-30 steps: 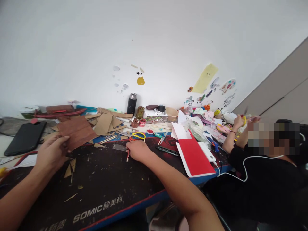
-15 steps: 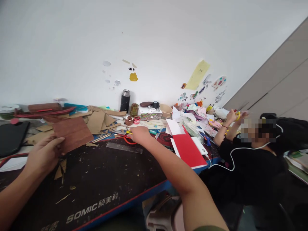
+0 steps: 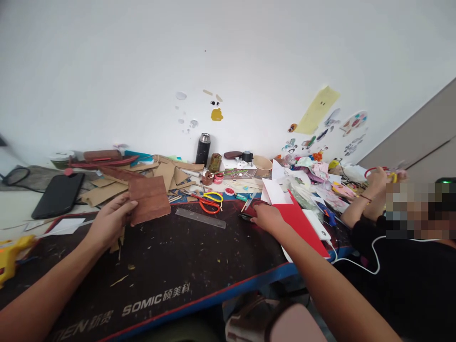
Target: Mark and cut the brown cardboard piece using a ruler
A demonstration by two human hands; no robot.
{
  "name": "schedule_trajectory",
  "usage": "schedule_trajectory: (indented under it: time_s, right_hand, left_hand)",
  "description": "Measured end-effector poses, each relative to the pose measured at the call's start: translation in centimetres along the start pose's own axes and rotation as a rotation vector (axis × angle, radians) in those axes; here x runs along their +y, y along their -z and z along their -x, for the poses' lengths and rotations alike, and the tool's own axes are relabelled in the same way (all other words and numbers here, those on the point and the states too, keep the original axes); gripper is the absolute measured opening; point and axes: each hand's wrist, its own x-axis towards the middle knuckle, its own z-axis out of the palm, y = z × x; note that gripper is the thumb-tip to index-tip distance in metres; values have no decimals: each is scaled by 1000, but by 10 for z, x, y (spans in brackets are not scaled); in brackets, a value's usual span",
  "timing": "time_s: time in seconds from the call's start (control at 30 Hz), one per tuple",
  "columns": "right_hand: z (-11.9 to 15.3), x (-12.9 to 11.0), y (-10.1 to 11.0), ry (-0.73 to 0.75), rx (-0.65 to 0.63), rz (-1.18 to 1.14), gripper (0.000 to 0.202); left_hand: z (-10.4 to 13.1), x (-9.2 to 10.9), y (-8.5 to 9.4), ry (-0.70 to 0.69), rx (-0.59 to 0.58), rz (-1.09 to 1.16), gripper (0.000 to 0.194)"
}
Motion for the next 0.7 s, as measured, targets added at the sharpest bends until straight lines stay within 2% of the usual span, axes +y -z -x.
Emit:
schedule_trajectory:
  time_s: [0.2,0.33,0.47,0.6,0.7]
  right_hand:
    - [1,19,-20,-43,-63,-9,28]
    - [-5,18,-26,-44,-73,-22,28]
    - [-7,16,-27,-40,-76,-39,27]
    - [3,17,-27,-30,-60,-110,21]
    - [17,13,-25,18,-26,-226,22]
  left_hand:
    - [4,1,-6,33,12,77,38]
    - [5,5,-9,70,73,172,18]
    - [7,11,-14,181,138,262,11]
    - [20,17,-21,307,175,334,17]
    - [37,14,-29,353,204,388,21]
